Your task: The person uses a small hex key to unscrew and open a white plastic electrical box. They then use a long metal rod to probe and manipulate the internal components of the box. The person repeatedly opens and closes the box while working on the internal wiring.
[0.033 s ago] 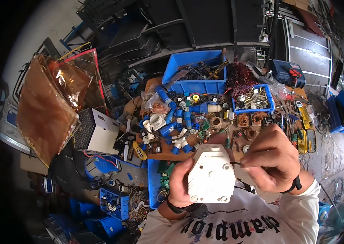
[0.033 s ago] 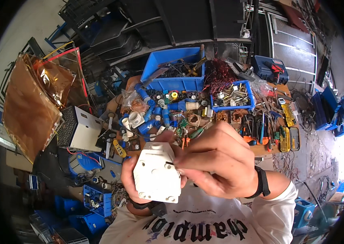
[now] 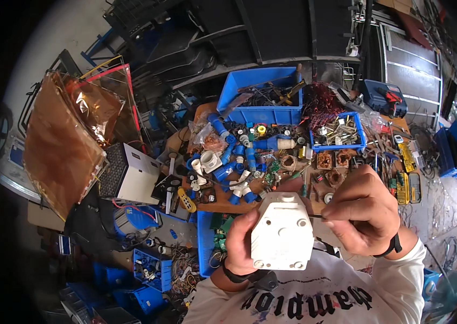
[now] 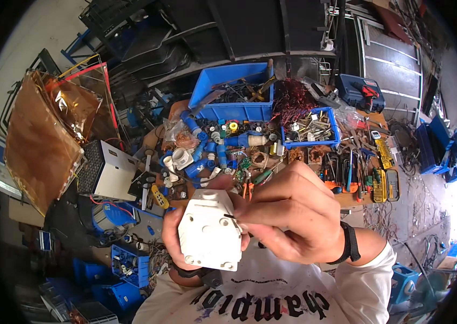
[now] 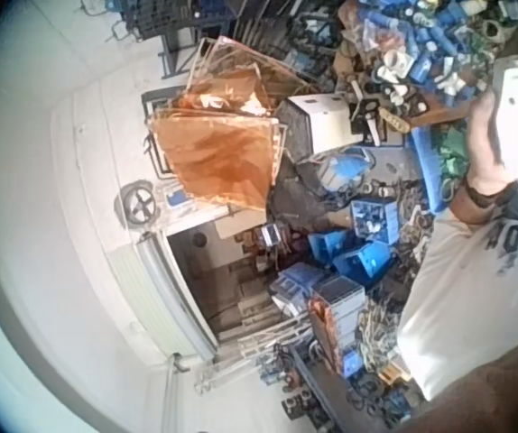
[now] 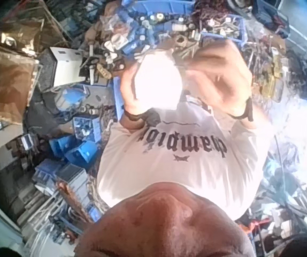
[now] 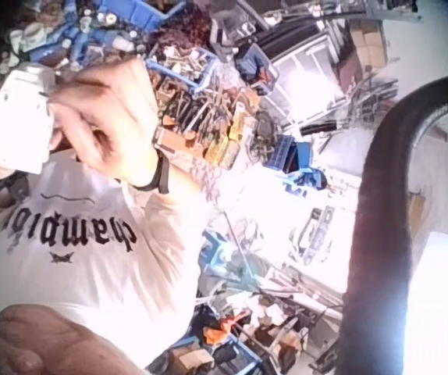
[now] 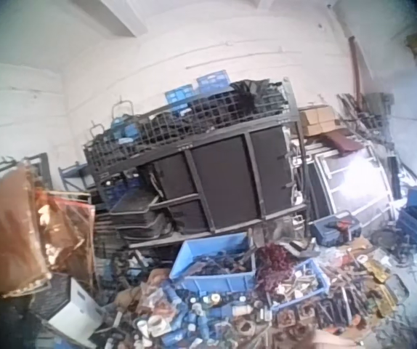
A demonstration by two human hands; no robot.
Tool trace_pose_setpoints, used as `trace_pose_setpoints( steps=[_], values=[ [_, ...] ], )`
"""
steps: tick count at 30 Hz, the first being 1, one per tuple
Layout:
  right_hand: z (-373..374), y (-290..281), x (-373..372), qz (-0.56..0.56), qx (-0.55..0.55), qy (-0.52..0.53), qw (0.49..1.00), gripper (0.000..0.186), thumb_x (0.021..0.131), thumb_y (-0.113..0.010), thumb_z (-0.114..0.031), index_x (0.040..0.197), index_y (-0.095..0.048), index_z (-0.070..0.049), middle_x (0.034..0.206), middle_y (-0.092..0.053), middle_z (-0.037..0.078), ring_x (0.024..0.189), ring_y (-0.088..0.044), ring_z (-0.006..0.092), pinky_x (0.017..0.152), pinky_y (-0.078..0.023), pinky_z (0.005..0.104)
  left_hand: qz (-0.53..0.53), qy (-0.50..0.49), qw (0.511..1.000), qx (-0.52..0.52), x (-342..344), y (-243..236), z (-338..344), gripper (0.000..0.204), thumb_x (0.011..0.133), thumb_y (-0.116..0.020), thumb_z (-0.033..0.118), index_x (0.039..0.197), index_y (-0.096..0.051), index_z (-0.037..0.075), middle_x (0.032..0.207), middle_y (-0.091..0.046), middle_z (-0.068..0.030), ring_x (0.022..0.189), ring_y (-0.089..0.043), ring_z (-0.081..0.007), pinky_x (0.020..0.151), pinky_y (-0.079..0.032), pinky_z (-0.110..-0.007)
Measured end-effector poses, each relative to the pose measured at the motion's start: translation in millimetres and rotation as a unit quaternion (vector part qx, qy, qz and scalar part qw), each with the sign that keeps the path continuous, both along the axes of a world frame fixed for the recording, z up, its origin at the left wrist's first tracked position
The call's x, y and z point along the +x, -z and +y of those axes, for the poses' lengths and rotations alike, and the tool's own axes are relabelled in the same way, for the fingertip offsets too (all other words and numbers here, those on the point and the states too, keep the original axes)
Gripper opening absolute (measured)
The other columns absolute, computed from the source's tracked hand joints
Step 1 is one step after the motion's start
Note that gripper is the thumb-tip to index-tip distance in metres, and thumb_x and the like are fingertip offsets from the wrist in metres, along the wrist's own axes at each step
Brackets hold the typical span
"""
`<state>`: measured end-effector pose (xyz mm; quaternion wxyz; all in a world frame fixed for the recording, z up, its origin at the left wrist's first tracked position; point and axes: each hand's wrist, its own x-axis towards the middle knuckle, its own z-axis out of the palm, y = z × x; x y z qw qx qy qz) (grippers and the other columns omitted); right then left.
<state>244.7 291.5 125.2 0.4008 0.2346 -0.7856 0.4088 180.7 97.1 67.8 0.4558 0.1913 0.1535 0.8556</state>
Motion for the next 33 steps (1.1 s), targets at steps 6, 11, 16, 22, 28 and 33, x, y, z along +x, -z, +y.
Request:
trace_pose_setpoints(
  steps=[6,11,16,22,28,33],
  values=[
    [1.6,6.9,1.9,-0.023,-0.018,0.017,0.999,0.019,0.073,-0.076,-0.001,0.090,-0.068,-0.004,0.084,-0.065,0.008,0.069,-0.059,0.0207,0.061,-0.044,0.0310,-0.025,0.029,0.999,0.029,1.1,-6.3,3.3,0.082,0.091,-0.046,0.044,0.150,-0.012,-0.002,0.129,-0.054,-0.0235,0.117,-0.057,-0.0278,0.098,-0.046,-0.038],
    [3.2,13.4,2.4,-0.035,-0.032,0.021,0.999,0.018,0.073,-0.075,0.000,0.089,-0.068,-0.003,0.084,-0.065,0.008,0.070,-0.060,0.0216,0.061,-0.044,0.0315,-0.009,0.036,0.999,0.035,0.8,-6.6,5.2,0.083,0.091,-0.047,0.045,0.151,-0.012,-0.001,0.129,-0.053,-0.0240,0.117,-0.057,-0.0274,0.098,-0.045,-0.038],
    [2.8,16.4,2.4,-0.051,-0.048,0.020,0.997,0.018,0.072,-0.075,0.001,0.088,-0.068,-0.003,0.083,-0.065,0.009,0.072,-0.060,0.0227,0.063,-0.045,0.0318,-0.004,0.023,1.000,0.001,1.6,-7.4,3.9,0.084,0.090,-0.047,0.046,0.151,-0.013,-0.001,0.129,-0.055,-0.0224,0.116,-0.057,-0.0270,0.098,-0.046,-0.038],
    [2.7,19.2,3.1,-0.063,-0.058,0.014,0.996,0.017,0.072,-0.075,0.001,0.088,-0.068,-0.002,0.082,-0.065,0.009,0.072,-0.061,0.0231,0.063,-0.046,0.0320,0.006,0.015,1.000,-0.013,2.2,-8.1,4.8,0.081,0.091,-0.045,0.045,0.150,-0.015,-0.003,0.128,-0.056,-0.0208,0.116,-0.058,-0.0268,0.097,-0.047,-0.038],
    [1.8,22.4,4.5,-0.077,-0.082,0.010,0.994,0.017,0.073,-0.075,0.000,0.088,-0.069,-0.002,0.082,-0.065,0.009,0.071,-0.061,0.0229,0.063,-0.046,0.0322,0.006,-0.002,0.999,-0.035,4.0,-11.7,6.0,0.078,0.092,-0.044,0.045,0.148,-0.020,-0.003,0.125,-0.058,-0.0179,0.115,-0.058,-0.0265,0.095,-0.048,-0.038],
    [0.3,22.9,4.9,-0.081,-0.097,0.005,0.992,0.016,0.073,-0.076,-0.001,0.087,-0.070,-0.002,0.082,-0.065,0.009,0.071,-0.060,0.0225,0.063,-0.047,0.0320,0.001,-0.032,0.998,-0.060,5.7,-8.5,6.2,0.079,0.089,-0.043,0.048,0.148,-0.023,-0.001,0.121,-0.058,-0.0209,0.107,-0.060,-0.0283,0.087,-0.051,-0.041]
  ],
)
